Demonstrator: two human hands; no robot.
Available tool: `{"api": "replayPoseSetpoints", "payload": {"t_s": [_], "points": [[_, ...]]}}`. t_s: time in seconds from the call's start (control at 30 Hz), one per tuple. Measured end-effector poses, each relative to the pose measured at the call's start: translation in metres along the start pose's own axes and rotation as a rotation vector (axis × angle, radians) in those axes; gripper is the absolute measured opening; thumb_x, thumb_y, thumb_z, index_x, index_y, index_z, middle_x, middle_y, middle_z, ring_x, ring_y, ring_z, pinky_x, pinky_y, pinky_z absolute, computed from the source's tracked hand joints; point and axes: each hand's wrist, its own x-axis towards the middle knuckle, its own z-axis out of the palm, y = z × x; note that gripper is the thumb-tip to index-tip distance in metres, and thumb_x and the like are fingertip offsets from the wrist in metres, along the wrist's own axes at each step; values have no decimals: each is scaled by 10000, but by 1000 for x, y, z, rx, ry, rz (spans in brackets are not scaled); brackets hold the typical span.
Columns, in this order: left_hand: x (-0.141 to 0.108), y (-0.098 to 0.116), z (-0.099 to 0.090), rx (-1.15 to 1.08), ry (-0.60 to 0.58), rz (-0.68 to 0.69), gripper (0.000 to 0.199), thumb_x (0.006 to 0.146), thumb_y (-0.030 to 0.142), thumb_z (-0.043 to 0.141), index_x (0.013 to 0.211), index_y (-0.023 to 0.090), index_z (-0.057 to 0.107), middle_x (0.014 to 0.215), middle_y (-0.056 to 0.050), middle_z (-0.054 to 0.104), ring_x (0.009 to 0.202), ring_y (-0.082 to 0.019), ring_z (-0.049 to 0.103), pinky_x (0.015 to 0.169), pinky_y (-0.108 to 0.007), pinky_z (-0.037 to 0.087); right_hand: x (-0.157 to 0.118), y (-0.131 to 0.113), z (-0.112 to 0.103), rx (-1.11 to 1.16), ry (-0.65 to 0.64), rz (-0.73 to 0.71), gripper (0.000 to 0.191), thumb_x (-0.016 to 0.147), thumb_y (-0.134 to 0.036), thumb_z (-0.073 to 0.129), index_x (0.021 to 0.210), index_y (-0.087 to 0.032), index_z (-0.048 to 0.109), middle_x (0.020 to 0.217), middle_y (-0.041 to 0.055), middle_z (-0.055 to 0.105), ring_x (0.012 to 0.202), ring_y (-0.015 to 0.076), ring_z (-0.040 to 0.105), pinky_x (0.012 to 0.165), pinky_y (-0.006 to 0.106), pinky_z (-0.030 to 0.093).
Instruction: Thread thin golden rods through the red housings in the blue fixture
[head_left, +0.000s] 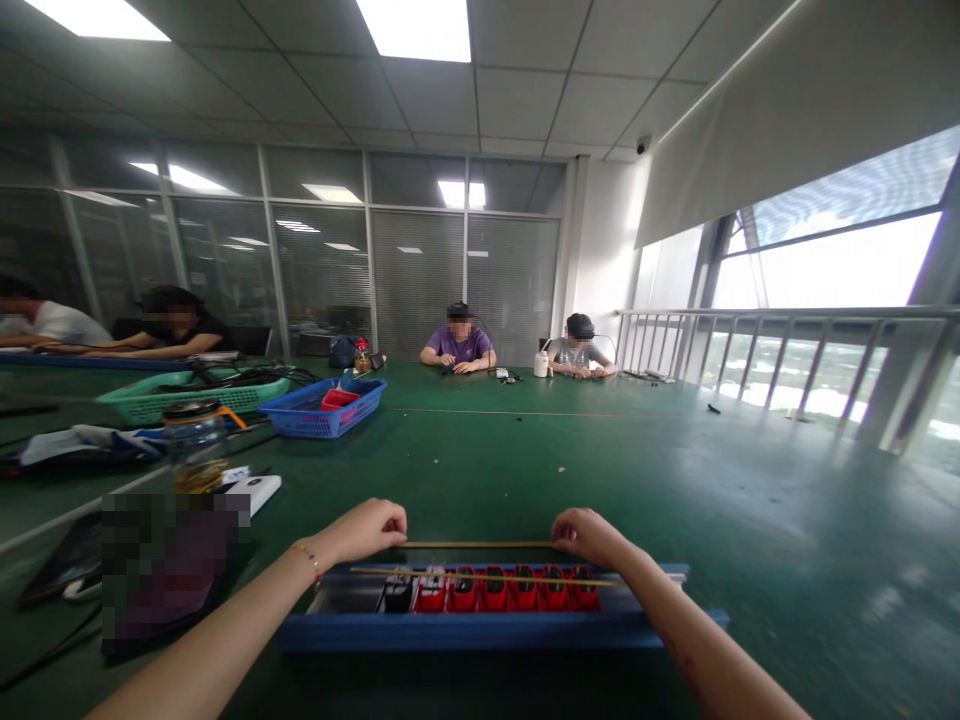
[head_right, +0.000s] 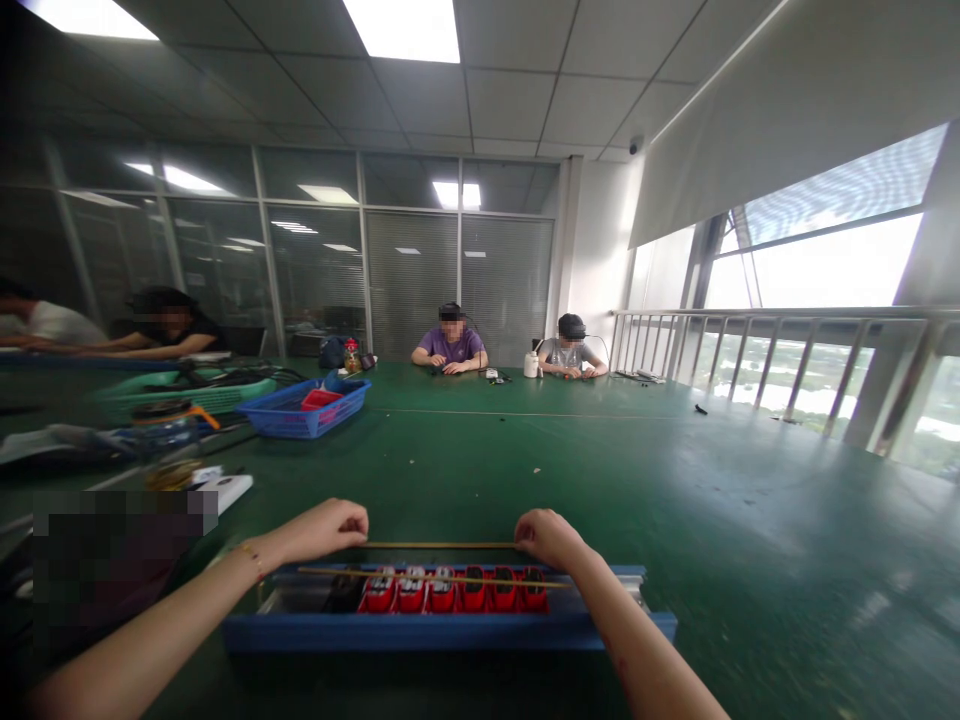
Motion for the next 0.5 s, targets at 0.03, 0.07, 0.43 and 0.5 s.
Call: {"api": "replayPoseSetpoints", "payload": {"t_s": [0.03,0.07,0.43,0.5], "points": [[-4,4,-4,-4,5,2,277,743,425,464,751,201,627,734,1,658,670,-143,585,581,-200,374,0,0,0,-1,0,0,146,688,-234,552,756,-203,677,735,15,674,669,142,596,614,199,432],[-8,9,-9,-6,11,6,295,753,436,448,750,199,624,733,2,654,669,-143,580,580,-200,367,0,-1,0,-2,-1,1,147,688,-233,551,757,-204,677,735,15,673,673,143,597,615,199,432],[-76,59,-37,73,22,11,222,730,424,506,821,241,595,812,13,604,729,-150,540,589,-209,330,1,-2,1,-20,-8,9,164,689,-214,530,761,-205,678,736,19,672,668,140,596,608,196,431],[-75,57,-32,76,34,1,190,752,381,482,835,243,584,791,16,604,728,-147,540,603,-212,333,1,-3,1,-22,-6,10,164,692,-217,531,762,-202,678,741,20,671,670,140,595,608,197,432]]}}
